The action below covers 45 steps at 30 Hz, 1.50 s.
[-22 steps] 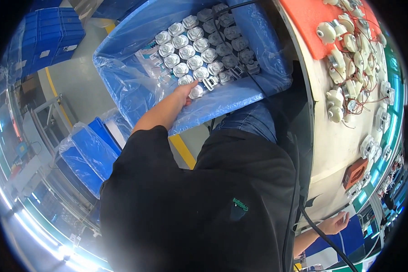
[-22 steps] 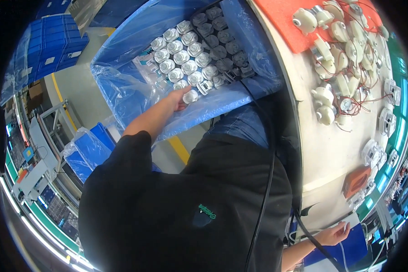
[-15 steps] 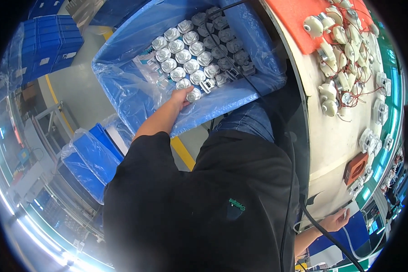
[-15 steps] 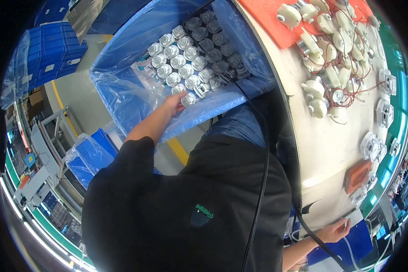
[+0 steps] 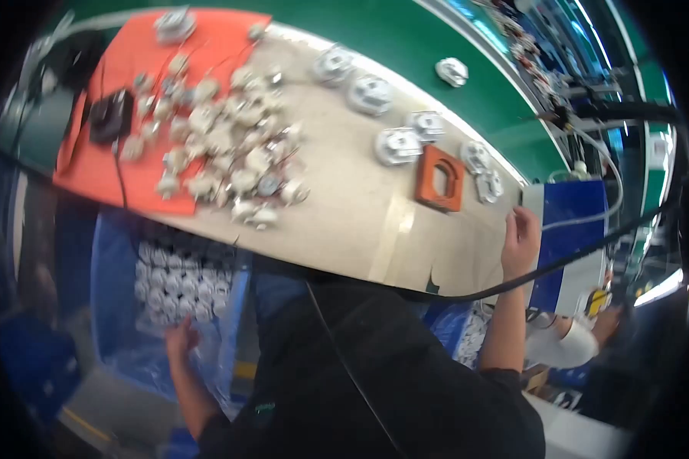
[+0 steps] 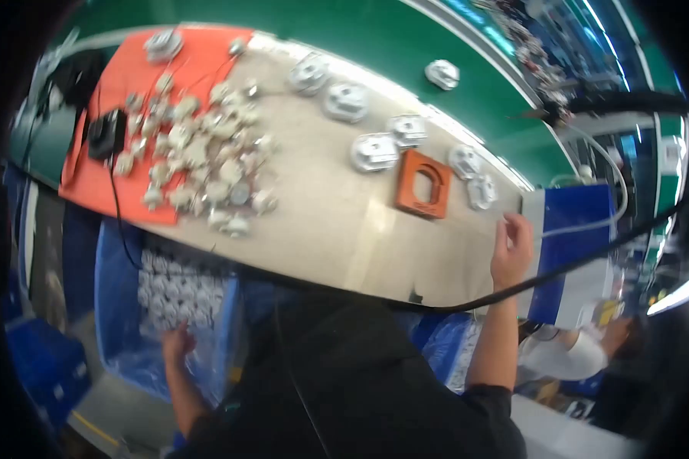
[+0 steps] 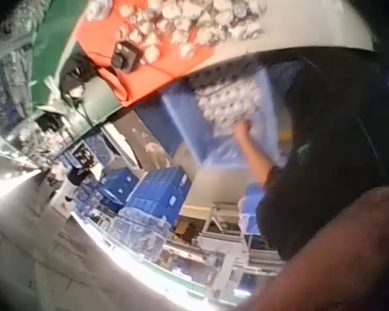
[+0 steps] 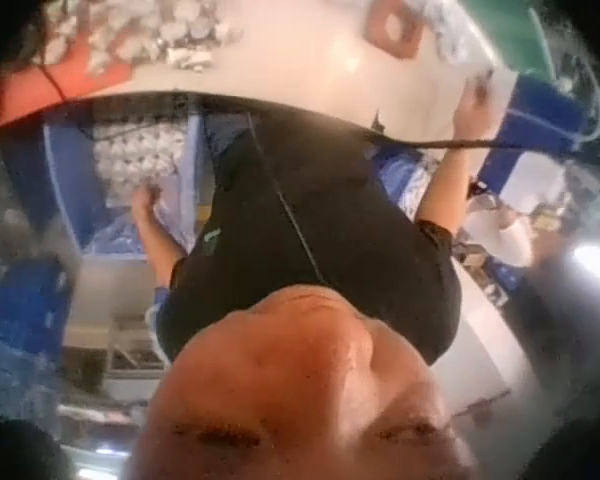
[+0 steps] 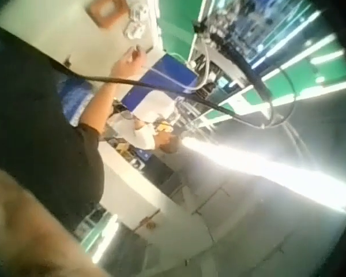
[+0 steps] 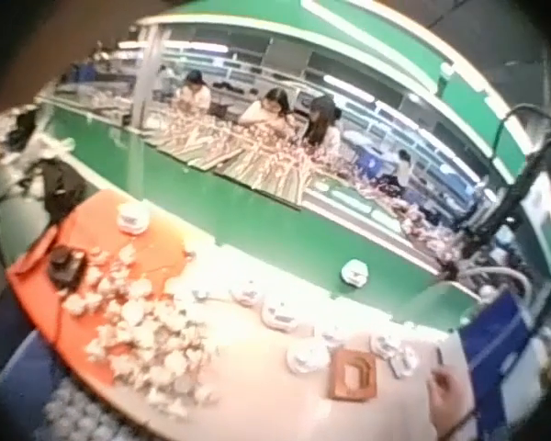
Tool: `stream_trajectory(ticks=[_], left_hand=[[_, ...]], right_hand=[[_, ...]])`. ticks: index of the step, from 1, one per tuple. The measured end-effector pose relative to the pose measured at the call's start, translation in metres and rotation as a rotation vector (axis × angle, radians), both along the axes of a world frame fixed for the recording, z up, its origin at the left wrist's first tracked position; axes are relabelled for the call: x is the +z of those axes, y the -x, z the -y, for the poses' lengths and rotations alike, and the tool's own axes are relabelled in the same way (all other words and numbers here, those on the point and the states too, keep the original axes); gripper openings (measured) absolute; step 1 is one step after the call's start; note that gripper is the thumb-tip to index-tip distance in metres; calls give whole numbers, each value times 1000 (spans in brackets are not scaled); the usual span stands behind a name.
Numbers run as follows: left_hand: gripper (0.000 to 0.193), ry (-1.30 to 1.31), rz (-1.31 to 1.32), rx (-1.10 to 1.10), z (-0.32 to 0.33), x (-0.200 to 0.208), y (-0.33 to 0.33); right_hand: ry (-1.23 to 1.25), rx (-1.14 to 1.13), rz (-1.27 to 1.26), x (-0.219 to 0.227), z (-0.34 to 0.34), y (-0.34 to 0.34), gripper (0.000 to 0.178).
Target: The person assembles small electronic motor components into plastic housings, securing them with a pneumatic screwdriver.
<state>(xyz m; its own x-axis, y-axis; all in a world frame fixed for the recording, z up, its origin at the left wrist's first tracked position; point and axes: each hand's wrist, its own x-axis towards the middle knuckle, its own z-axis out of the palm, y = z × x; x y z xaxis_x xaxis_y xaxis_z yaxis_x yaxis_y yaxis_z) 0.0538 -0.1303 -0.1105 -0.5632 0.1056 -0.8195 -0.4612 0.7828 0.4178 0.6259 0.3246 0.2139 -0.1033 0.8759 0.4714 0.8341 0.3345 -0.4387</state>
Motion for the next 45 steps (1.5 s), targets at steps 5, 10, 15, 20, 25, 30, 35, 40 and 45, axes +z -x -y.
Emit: stream_trajectory(ticks=[5, 10, 15, 20, 25, 30, 35, 40, 45], left_hand=[[40, -497, -602, -283, -130, 225, 72], [26, -912, -825, -525, -278, 336, 44], [29, -980, -843, -730, -378, 363, 27], [29, -982, -822, -760, -419, 372, 38], [28, -967, -792, -762, -432, 365, 56], [26, -1023, -771, -758, -460, 370, 71], [38, -1122, -969, -1204, -575, 392, 11], [79, -1054, -1109, -1716, -694, 381, -113], [88, -713, -1234, -2088, -765, 346, -188]], right_hand=[[150, -57, -223, 11, -50, 16, 29], [393, -14, -373, -4, -126, 73, 59], [125, -63, 256, 1, -174, 154, 80], [460, -133, 352, 24, -215, 190, 72], [552, -228, 636, 15, -201, 168, 63], [692, -119, 644, 40, -172, 129, 49], [610, -173, 534, 37, -154, 88, 42], [336, -67, 322, 40, -134, 82, 40], [178, -1, 145, 42, -96, 61, 37]])
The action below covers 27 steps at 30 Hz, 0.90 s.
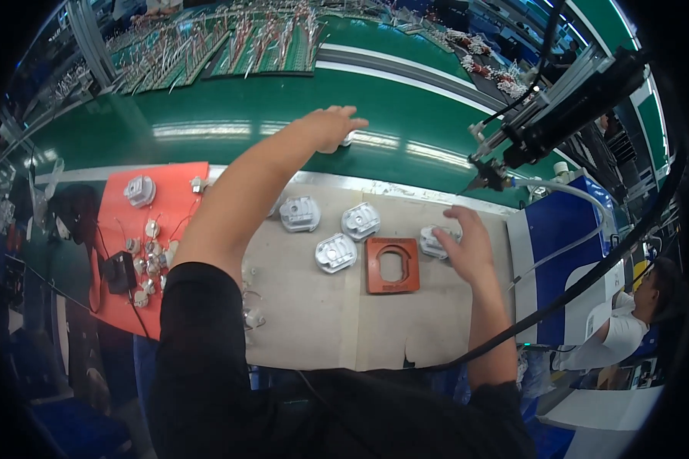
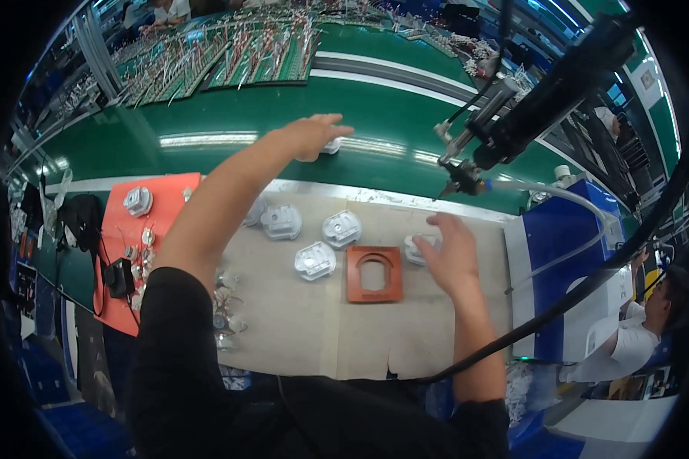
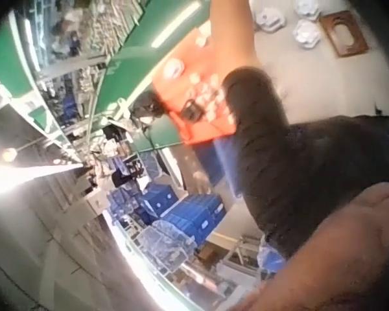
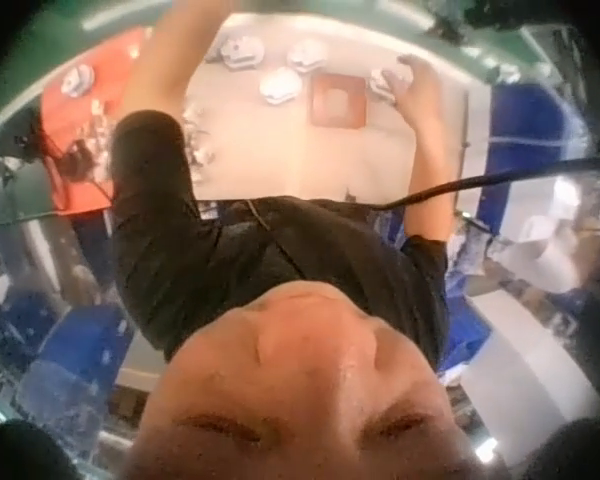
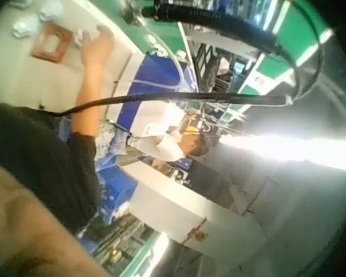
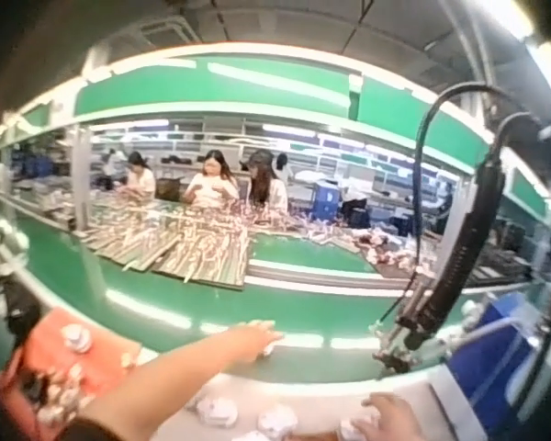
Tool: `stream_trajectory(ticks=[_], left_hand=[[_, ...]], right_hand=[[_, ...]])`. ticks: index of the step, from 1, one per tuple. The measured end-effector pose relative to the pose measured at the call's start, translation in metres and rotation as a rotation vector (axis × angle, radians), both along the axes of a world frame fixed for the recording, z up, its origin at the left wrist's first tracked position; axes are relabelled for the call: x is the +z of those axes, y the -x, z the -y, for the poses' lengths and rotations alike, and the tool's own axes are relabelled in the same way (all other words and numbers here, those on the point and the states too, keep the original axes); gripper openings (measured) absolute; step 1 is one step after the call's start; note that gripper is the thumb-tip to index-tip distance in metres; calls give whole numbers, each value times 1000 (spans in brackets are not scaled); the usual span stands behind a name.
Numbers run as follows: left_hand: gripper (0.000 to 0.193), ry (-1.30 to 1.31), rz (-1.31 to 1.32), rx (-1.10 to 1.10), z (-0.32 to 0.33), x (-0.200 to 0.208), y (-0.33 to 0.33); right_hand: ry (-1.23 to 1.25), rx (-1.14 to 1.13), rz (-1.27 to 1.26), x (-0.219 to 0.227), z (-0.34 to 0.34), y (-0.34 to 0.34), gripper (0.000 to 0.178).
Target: The person assembles small electronic motor components into plastic housings, securing them with a pneumatic screwdriver.
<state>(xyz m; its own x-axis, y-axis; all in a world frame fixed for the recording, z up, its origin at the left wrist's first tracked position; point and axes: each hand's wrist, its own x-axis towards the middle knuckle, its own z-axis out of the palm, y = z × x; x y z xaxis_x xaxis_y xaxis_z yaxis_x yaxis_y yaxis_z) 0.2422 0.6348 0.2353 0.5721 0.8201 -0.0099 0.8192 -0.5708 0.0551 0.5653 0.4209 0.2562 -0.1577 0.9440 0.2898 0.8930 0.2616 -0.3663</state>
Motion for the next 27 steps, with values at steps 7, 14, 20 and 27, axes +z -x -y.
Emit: stream_trajectory(ticks=[7, 14, 20, 27], left_hand=[[76, 74, -268, 64, -12, 26, -8], [69, 233, 263, 142, 78, 71, -31], [69, 133, 305, 53, 210, 45, -101], [68, 184, 119, 271, 249, 22, -134]], right_hand=[[-79, 9, -211, -6, 48, -37, 35], [-226, -74, -372, -18, 49, -51, 30], [-222, -57, -457, -21, 62, -48, 27], [-187, 43, -596, -28, 92, -33, 28]])
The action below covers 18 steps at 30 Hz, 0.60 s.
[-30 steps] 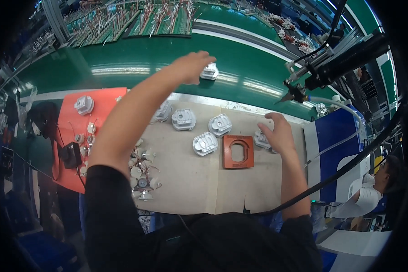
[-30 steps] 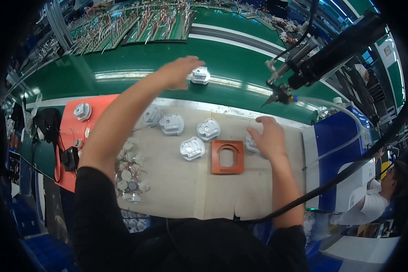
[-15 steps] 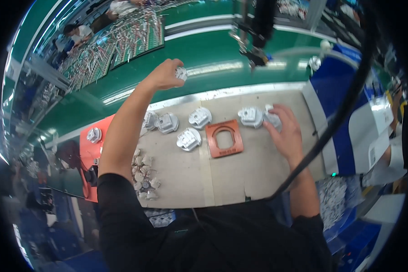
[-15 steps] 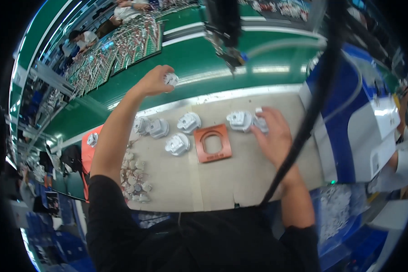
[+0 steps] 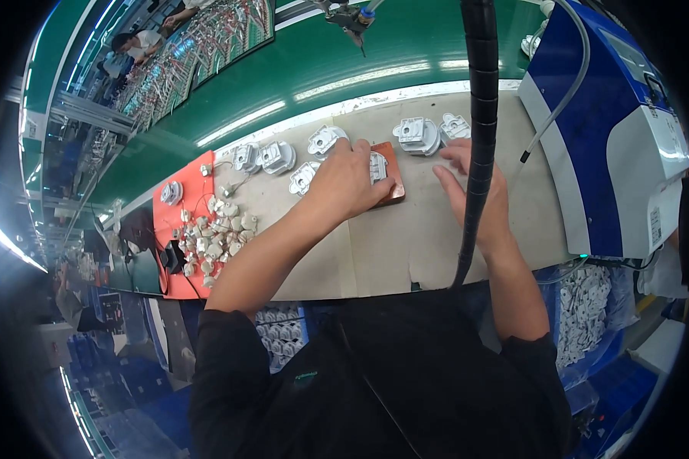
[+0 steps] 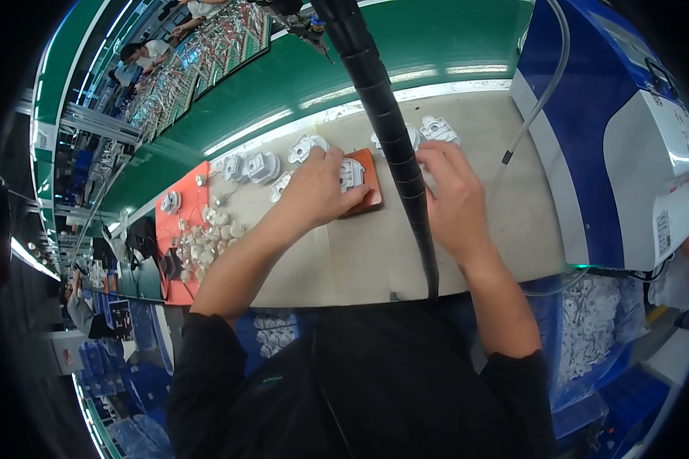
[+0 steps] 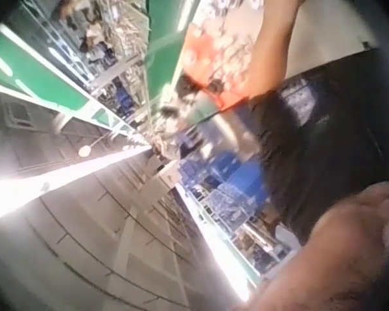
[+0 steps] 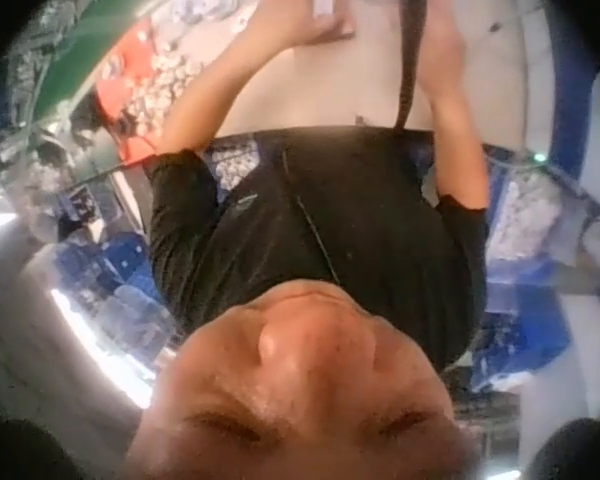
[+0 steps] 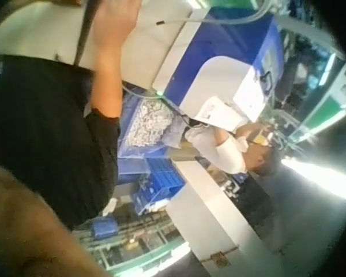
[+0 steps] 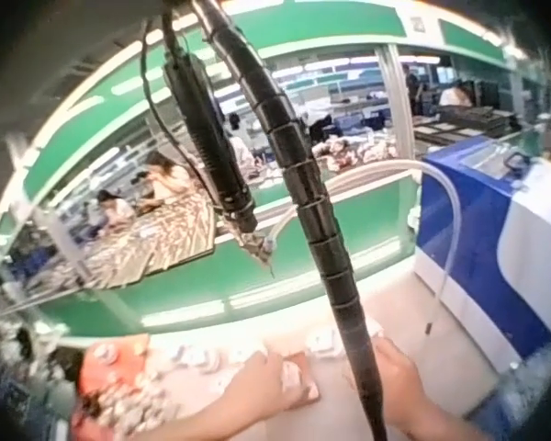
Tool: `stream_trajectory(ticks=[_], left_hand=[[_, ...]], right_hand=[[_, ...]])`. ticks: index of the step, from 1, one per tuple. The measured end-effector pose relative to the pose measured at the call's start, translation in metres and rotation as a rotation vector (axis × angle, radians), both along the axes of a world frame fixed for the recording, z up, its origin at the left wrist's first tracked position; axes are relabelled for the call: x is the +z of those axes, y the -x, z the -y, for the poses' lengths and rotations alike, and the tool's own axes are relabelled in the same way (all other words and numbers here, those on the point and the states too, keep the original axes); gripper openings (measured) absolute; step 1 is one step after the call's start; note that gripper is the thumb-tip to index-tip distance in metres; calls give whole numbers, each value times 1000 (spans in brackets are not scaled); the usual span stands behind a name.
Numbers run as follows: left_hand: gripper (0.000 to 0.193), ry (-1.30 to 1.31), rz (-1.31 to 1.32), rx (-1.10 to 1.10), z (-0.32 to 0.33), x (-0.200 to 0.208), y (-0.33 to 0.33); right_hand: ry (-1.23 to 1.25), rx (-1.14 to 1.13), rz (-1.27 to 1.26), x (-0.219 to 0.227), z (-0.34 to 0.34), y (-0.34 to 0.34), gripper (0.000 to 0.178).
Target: The person assembles small electronic motor components into plastic housings, securing them with a pneumatic screwdriver.
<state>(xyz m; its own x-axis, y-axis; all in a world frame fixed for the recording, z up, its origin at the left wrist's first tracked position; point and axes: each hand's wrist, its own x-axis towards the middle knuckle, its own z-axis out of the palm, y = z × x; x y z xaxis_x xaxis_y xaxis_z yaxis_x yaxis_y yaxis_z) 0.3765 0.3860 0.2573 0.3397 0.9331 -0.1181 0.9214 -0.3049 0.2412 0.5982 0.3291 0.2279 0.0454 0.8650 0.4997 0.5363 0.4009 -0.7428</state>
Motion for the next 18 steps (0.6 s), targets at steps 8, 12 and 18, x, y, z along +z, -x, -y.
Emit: stream_trajectory(ticks=[8, 12, 18], left_hand=[[78, -48, -4, 76, 13, -4, -6], [85, -193, 203, 81, 51, -1, 12], [81, -8, 309, 131, 66, -29, 23]], right_hand=[[504, 291, -55, -35, 5, 26, 44], [517, 337, -112, -35, 4, 27, 45], [551, 365, -30, -32, 0, 22, 44]])
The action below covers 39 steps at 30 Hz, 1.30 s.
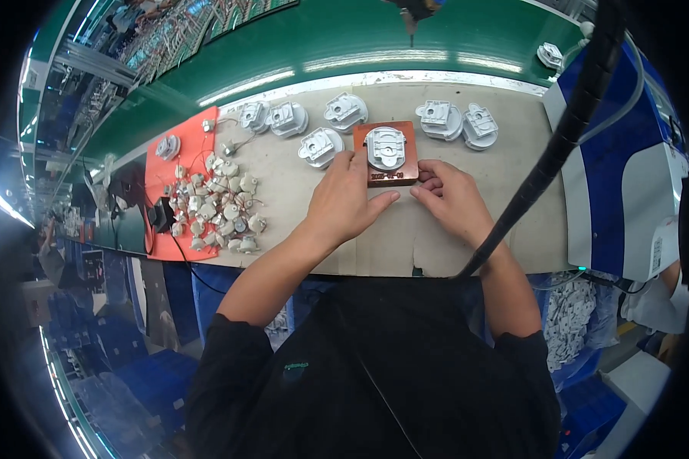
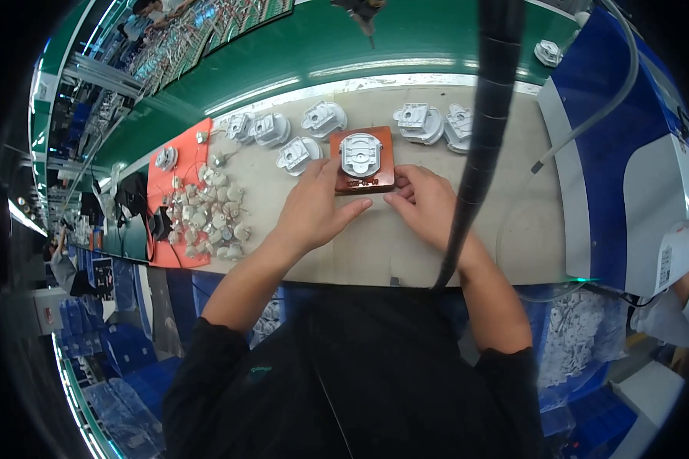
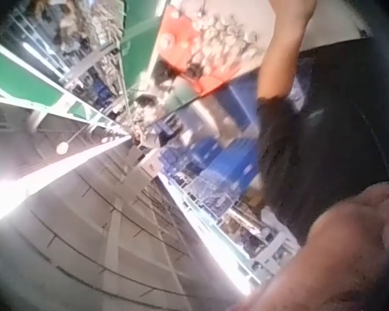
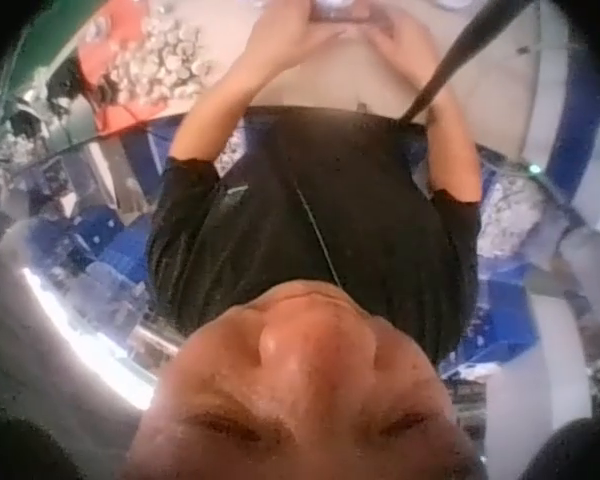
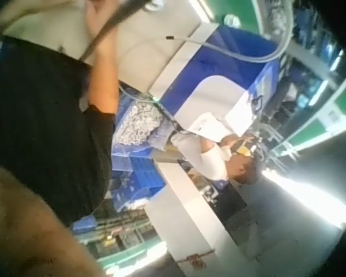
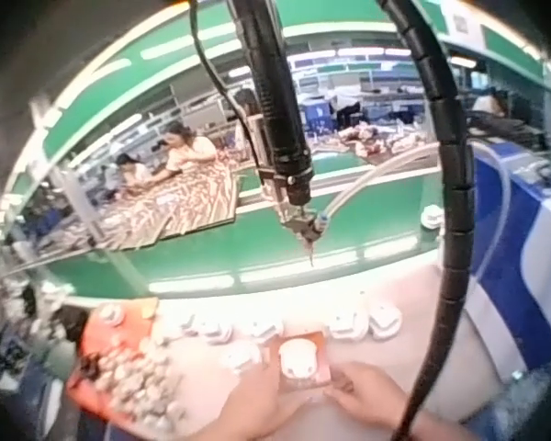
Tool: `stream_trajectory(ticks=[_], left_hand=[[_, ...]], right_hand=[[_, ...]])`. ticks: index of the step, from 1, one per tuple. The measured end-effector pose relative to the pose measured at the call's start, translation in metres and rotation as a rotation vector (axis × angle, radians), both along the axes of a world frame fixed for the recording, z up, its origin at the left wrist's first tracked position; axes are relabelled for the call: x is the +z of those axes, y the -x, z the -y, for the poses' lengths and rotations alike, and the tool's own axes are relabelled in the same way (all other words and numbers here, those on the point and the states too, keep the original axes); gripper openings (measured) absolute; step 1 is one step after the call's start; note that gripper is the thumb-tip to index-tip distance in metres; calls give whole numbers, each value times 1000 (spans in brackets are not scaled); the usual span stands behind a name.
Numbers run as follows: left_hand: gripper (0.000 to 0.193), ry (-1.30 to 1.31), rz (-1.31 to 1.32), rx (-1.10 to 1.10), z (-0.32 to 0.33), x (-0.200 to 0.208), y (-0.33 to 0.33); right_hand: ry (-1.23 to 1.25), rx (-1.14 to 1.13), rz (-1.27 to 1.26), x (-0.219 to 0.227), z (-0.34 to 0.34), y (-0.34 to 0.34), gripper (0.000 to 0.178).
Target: The person assembles small electronic motor components into plastic housings, securing them with a pneumatic screwdriver.
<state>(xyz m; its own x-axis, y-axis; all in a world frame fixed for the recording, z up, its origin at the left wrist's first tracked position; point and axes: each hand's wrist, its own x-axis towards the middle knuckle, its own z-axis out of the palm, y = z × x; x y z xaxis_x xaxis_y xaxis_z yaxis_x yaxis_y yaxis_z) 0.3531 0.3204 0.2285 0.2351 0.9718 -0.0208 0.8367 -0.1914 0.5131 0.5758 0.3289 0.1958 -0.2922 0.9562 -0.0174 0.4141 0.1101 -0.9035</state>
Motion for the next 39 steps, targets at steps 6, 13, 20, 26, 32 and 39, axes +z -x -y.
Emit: stream_trajectory(ticks=[6, 13, 20, 26, 32, 39], left_hand=[[85, -93, -176, -18, 5, -7, 3], [94, -106, -86, -4, 17, -19, 10], [79, -142, 62, -73, 21, -22, 12], [33, -223, -167, 251, 24, 21, 107], [19, 66, -682, 115, -10, 7, 176], [36, -13, -372, 17, -13, 35, 185]], right_hand=[[34, 12, 32, 2, -1, 2, 44], [49, 49, 23, -8, 6, 6, 49], [101, -9, -152, -25, 8, -4, 51], [101, -101, -25, -1, 18, -6, 49], [-48, -70, 50, 5, 18, -4, 40], [-170, 3, 54, 29, 26, 2, 35]])
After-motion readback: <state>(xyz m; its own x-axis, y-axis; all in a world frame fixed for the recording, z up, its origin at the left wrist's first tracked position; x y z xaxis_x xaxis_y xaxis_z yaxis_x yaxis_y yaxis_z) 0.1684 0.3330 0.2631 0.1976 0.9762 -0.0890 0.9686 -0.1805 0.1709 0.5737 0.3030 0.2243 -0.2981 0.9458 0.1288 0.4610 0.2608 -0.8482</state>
